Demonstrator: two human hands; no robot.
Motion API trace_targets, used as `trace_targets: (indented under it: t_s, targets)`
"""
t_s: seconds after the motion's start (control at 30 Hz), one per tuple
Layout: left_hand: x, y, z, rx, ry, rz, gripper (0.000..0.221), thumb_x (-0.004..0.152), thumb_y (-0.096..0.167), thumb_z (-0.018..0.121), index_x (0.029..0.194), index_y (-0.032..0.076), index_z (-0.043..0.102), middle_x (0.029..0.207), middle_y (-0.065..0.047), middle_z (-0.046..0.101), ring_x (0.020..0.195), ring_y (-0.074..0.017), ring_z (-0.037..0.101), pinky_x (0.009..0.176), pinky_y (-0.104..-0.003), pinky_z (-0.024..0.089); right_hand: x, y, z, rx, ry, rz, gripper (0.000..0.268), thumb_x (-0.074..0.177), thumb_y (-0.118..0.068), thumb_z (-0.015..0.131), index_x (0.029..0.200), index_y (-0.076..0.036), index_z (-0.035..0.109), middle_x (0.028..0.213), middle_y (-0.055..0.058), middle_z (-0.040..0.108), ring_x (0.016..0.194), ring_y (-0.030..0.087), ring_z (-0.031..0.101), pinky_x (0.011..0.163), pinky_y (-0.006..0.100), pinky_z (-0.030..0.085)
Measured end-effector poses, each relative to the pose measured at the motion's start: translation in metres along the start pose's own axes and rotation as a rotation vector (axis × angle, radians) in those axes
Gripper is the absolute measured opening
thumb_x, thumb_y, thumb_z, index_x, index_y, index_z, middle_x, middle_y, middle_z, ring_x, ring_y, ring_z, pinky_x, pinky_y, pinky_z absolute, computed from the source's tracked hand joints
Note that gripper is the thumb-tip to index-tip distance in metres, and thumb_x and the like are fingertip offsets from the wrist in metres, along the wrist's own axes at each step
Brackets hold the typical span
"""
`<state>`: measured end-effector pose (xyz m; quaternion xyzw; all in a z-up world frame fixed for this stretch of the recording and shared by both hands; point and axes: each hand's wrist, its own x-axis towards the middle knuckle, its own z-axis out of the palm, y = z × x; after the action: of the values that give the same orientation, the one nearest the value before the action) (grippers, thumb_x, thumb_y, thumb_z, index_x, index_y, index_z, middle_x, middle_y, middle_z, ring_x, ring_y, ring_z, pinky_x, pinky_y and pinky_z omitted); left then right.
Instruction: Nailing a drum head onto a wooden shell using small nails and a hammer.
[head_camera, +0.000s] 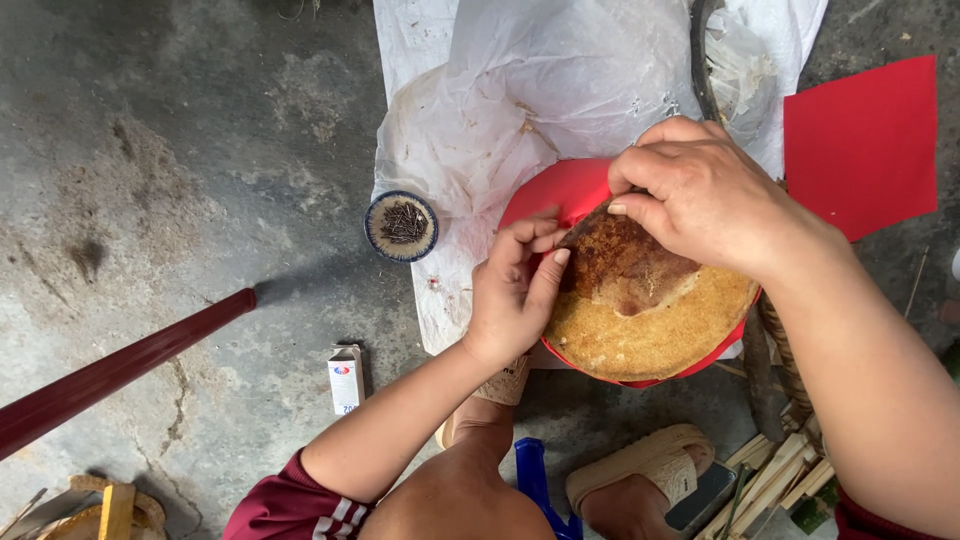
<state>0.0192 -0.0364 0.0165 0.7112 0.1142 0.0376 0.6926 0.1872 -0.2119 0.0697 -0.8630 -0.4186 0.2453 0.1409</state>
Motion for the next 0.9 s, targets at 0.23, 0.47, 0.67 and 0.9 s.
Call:
trace_targets:
  t_s: [0.23, 0.47, 0.67, 0.9]
  targets:
    - [-0.001, -0.009, 0.010, -0.205, 0.114, 0.011, 0.034, 0.099, 0.011, 0.067, 0.129, 0.006, 0.052, 0.129, -0.013, 0.060, 0.126, -0.0254, 0.063, 0.111, -0.034, 0.052, -0.002, -0.002, 0.006, 0.050, 0.111, -0.053, 0.028, 0.090, -0.018, 0.080, 0.116, -0.010, 0.073, 0.098, 0.007, 0.073, 0.108, 0.029, 0.061, 0.094, 0.046, 0.051]
    - [0.007, -0.011, 0.002, -0.020, 0.007, 0.007, 0.032, 0.100, 0.019, 0.066, 0.129, 0.007, 0.062, 0.135, -0.013, 0.065, 0.132, -0.0267, 0.061, 0.120, -0.039, 0.045, -0.007, -0.005, 0.007, 0.148, 0.266, -0.151, 0.015, 0.092, -0.009, 0.080, 0.106, -0.006, 0.075, 0.098, 0.006, 0.072, 0.103, 0.029, 0.061, 0.094, 0.040, 0.049]
    - [0.007, -0.021, 0.005, -0.133, 0.003, -0.020, 0.024, 0.099, 0.014, 0.067, 0.122, 0.010, 0.062, 0.136, -0.014, 0.062, 0.134, -0.0279, 0.058, 0.122, -0.042, 0.042, -0.007, -0.009, 0.007, 0.190, 0.270, -0.126, 0.015, 0.091, -0.006, 0.081, 0.104, -0.005, 0.075, 0.095, 0.007, 0.070, 0.100, 0.028, 0.059, 0.089, 0.041, 0.050]
    - [0.006, -0.014, 0.006, -0.261, -0.076, -0.171, 0.034, 0.100, 0.014, 0.064, 0.132, 0.010, 0.053, 0.150, -0.018, 0.055, 0.145, -0.0265, 0.050, 0.125, -0.036, 0.034, -0.010, -0.011, 0.024, -0.015, 0.275, -0.110, 0.039, 0.086, -0.031, 0.083, 0.115, -0.008, 0.070, 0.125, 0.016, 0.060, 0.117, 0.035, 0.060, 0.110, 0.057, 0.046]
